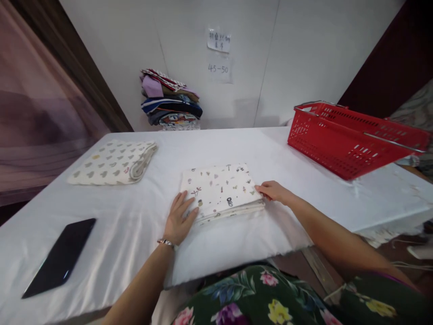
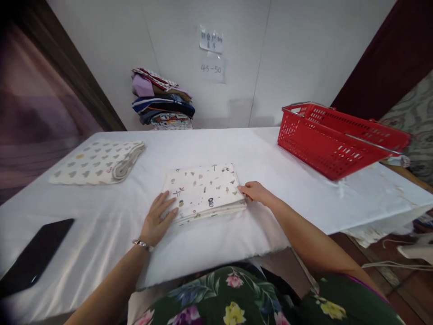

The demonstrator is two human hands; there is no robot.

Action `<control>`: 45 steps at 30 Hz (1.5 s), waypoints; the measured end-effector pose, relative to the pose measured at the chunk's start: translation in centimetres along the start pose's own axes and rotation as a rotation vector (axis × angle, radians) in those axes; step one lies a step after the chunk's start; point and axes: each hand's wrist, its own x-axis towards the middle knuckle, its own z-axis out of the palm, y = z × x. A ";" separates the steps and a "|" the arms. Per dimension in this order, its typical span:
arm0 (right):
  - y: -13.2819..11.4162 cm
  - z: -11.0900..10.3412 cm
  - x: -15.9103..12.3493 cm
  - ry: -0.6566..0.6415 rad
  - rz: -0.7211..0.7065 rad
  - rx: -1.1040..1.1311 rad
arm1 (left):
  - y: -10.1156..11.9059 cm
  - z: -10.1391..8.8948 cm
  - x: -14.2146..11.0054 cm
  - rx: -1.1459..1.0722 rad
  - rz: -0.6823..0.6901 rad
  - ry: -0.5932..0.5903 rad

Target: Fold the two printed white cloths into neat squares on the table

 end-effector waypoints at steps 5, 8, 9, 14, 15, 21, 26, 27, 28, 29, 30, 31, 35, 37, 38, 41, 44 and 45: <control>0.0 0.3 -1.8 -0.026 -0.080 0.043 | 0.6 -0.5 0.0 -0.001 0.025 -0.036; -0.3 0.3 -2.5 -0.045 -0.053 0.213 | 0.8 -0.9 0.0 0.016 0.042 -0.073; -0.2 0.3 -2.7 -0.058 -0.031 0.234 | 0.8 -1.0 0.1 0.027 0.050 -0.089; 1.0 0.9 -2.7 -0.059 0.050 0.136 | 0.8 -1.8 0.0 0.062 0.145 -0.142; 1.2 1.0 -2.7 -0.055 0.049 0.122 | 0.8 -1.9 -0.1 0.052 0.158 -0.123; 1.0 0.7 -2.9 -0.045 -0.019 0.174 | 1.2 -2.3 0.0 -0.031 0.192 -0.093; 1.0 0.8 -3.4 -0.010 -0.070 -0.161 | 1.4 -2.5 0.0 -0.067 0.201 -0.082; 0.9 1.0 -3.7 0.069 -0.132 -0.267 | 1.5 -2.5 0.0 -0.040 0.209 -0.085; 0.7 1.2 -4.0 0.164 -0.216 -0.358 | 1.7 -2.6 0.0 0.001 0.219 -0.089; 0.5 1.4 -4.4 0.251 -0.318 -0.426 | 1.9 -2.6 0.0 0.050 0.230 -0.093; 0.3 1.6 -4.8 0.306 -0.433 -0.472 | 2.2 -2.6 0.0 0.102 0.245 -0.099; 0.1 1.9 -5.2 0.315 -0.552 -0.501 | 2.6 -2.5 0.0 0.150 0.266 -0.107; -0.5 2.8 -5.7 0.115 -0.854 -0.579 | 4.2 -2.2 0.4 0.255 0.374 -0.152; -0.5 3.1 -5.4 0.074 -0.853 -0.619 | 4.7 -2.1 0.7 0.277 0.396 -0.162; -0.5 3.1 -5.1 0.066 -0.842 -0.630 | 4.9 -2.0 0.7 0.283 0.398 -0.164; -0.2 3.2 -4.6 0.070 -0.834 -0.605 | 4.9 -2.1 0.5 0.276 0.382 -0.141; 0.0 3.2 -4.7 0.094 -0.906 -0.621 | 4.7 -2.2 -0.1 0.263 0.373 -0.137; 0.0 3.3 -4.8 0.092 -0.939 -0.654 | 4.6 -2.2 -0.3 0.257 0.378 -0.150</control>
